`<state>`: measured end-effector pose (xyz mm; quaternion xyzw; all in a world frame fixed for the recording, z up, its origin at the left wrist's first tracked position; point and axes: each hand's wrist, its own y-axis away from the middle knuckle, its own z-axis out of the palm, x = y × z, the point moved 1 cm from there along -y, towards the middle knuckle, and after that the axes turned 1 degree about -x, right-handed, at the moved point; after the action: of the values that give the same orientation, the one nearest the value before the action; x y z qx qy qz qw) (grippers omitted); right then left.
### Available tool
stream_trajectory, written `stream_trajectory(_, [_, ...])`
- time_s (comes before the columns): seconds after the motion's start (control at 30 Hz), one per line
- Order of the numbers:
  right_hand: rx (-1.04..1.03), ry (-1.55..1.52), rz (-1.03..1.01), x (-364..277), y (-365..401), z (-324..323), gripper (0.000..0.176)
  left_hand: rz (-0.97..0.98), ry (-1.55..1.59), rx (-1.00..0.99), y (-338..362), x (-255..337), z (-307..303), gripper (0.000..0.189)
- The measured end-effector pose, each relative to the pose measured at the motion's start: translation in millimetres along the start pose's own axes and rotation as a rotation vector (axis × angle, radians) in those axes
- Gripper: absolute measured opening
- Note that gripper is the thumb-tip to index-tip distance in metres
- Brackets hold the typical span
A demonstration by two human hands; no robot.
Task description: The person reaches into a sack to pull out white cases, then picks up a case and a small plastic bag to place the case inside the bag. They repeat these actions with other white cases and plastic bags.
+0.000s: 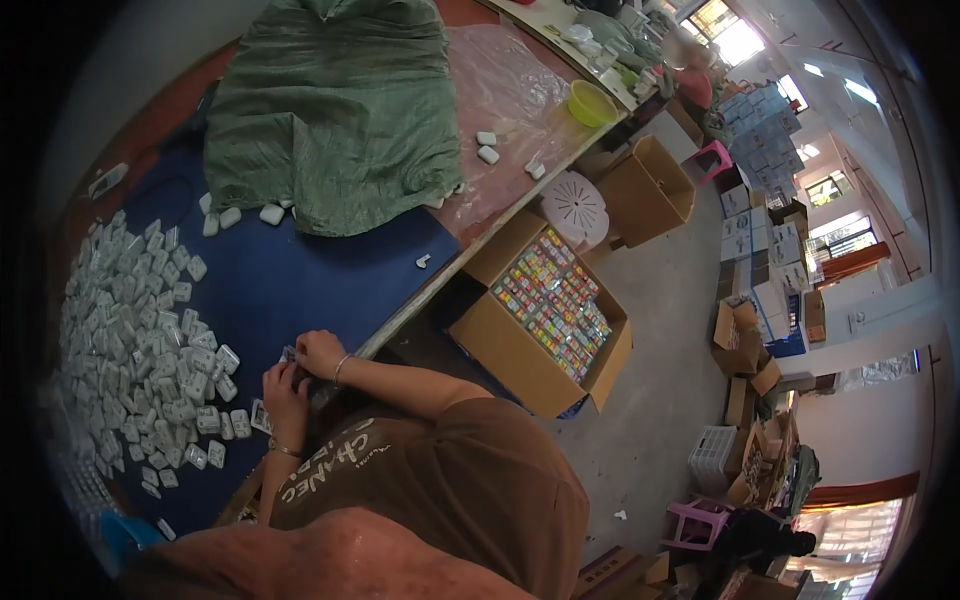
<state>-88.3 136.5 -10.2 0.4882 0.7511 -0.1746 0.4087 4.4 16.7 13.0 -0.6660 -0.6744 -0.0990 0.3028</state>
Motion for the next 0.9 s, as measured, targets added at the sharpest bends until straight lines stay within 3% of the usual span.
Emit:
stream_trajectory(0.27, [-0.185, 0.153, -0.066, -11, -2, -10, 0.016, 0.011, -0.083, 0.007, -3, 16, -5, 0.032])
stream_trajectory(0.33, [-0.132, 0.275, -0.117, -23, 1, -18, 0.016, 0.081, -0.042, 0.069, -6, 18, -4, 0.029])
stream_trajectory(0.43, [-0.264, 0.295, -0.135, -27, -7, -34, 0.017, 0.054, 0.000, 0.083, -1, 7, 7, 0.029])
stream_trajectory(0.57, [0.077, 0.058, -0.377, -2, -72, -63, 0.017, -0.009, 0.023, 0.078, 2, 9, 4, 0.029])
stream_trajectory(0.63, [0.123, 0.053, -0.405, 9, -118, -80, 0.020, -0.011, 0.065, 0.039, -3, 16, -7, 0.030])
stream_trajectory(0.7, [0.320, 0.158, -0.529, 5, -157, -98, 0.029, -0.013, 0.059, 0.041, -4, 14, -9, 0.030])
stream_trajectory(0.77, [0.331, 0.254, -0.594, 4, -196, -109, 0.040, -0.018, 0.056, 0.040, -4, 14, -9, 0.031])
stream_trajectory(0.87, [0.420, 0.502, -0.522, 58, -287, -111, 0.050, -0.009, 0.077, 0.065, -8, 13, -11, 0.032])
stream_trajectory(0.9, [0.390, 0.574, -0.392, 73, -316, -123, 0.056, -0.016, 0.078, 0.045, -8, 14, -12, 0.031])
